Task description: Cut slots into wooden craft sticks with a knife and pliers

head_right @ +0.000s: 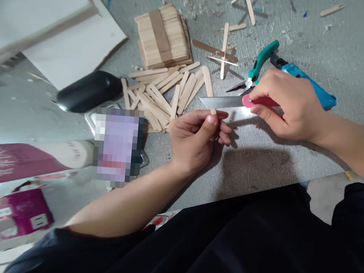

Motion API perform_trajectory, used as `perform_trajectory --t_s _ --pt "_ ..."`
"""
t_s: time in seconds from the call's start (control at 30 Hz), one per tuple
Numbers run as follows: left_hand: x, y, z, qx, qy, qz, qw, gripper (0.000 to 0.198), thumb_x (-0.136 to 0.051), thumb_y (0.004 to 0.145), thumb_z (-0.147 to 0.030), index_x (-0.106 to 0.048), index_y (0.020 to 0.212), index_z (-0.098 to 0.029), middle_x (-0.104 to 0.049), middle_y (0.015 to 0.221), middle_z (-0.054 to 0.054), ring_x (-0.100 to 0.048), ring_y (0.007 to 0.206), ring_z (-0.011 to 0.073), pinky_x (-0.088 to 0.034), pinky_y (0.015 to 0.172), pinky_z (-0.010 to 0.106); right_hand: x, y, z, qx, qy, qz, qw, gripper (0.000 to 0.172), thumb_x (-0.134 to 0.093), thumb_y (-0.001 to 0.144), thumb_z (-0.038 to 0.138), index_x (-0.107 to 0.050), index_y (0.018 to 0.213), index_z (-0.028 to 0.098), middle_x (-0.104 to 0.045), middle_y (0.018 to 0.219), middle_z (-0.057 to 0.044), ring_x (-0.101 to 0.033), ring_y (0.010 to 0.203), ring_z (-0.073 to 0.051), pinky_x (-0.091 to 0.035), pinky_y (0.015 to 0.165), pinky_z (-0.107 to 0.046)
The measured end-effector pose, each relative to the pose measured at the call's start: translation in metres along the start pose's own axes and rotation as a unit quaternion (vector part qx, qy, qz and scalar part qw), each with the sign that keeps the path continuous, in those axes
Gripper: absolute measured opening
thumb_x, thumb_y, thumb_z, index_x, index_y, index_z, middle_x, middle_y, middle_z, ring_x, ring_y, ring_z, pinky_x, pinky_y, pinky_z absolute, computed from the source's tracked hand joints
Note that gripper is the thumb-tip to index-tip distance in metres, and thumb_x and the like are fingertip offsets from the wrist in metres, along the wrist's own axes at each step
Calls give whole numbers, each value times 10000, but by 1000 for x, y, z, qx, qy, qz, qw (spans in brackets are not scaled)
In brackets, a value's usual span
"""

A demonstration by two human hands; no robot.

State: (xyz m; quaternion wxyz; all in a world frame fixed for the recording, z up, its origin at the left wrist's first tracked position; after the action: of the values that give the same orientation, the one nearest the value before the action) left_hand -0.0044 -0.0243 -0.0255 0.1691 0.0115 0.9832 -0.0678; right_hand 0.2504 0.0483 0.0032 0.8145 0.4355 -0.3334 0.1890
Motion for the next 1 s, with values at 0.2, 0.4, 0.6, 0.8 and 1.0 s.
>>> perform_trajectory --t_s 0.2,0.4,0.6,0.8,1.0 --pt "-6 -6 -5 -17 50 2 999 411 -989 1041 -575 -901 938 -187 -934 865 69 -837 589 129 -634 520 186 -3 0 8 51 -31 21 998 133 -780 1173 370 -726 1260 286 -844 1032 4 -793 886 -191 -582 693 -319" --pt "-7 -7 -6 -8 77 -15 997 364 -972 1048 -496 -880 889 -181 -919 830 61 -831 580 136 -635 509 197 -10 -5 13 33 -26 18 999 115 -750 1172 329 -746 1286 324 -849 1086 4 -796 879 -188 -586 693 -321" --pt "-6 -6 -7 -7 59 -2 998 418 -1012 1016 -546 -849 853 -197 -906 798 51 -798 545 126 -616 500 200 -8 -4 12 25 -41 -1 999 102 -753 1170 303 -780 1259 344 -862 1089 1 -801 851 -193 -591 680 -346" --pt "-6 -7 -6 -7 42 -8 999 442 -1016 998 -628 -919 964 -197 -895 772 35 -785 517 117 -644 499 194 -7 -1 7 60 -64 -25 996 80 -790 1155 298 -747 1222 301 -846 1049 18 -785 817 -164 -569 636 -301" --pt "-6 -8 -7 -5 52 -11 999 421 -1025 992 -605 -921 943 -200 -894 764 31 -783 509 123 -669 508 204 -6 0 7 50 -30 -13 998 117 -779 1148 272 -749 1249 325 -858 1059 -1 -812 852 -181 -603 670 -310"
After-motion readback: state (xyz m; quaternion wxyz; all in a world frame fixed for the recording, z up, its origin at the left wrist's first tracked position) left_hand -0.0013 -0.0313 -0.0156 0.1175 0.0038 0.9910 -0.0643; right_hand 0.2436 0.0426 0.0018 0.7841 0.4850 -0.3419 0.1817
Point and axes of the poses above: each hand's wrist, its own y-axis towards the middle knuckle, its own x-axis out of the back of the hand, z = x × y, the point moved 1 cm from there along y, towards the middle knuckle
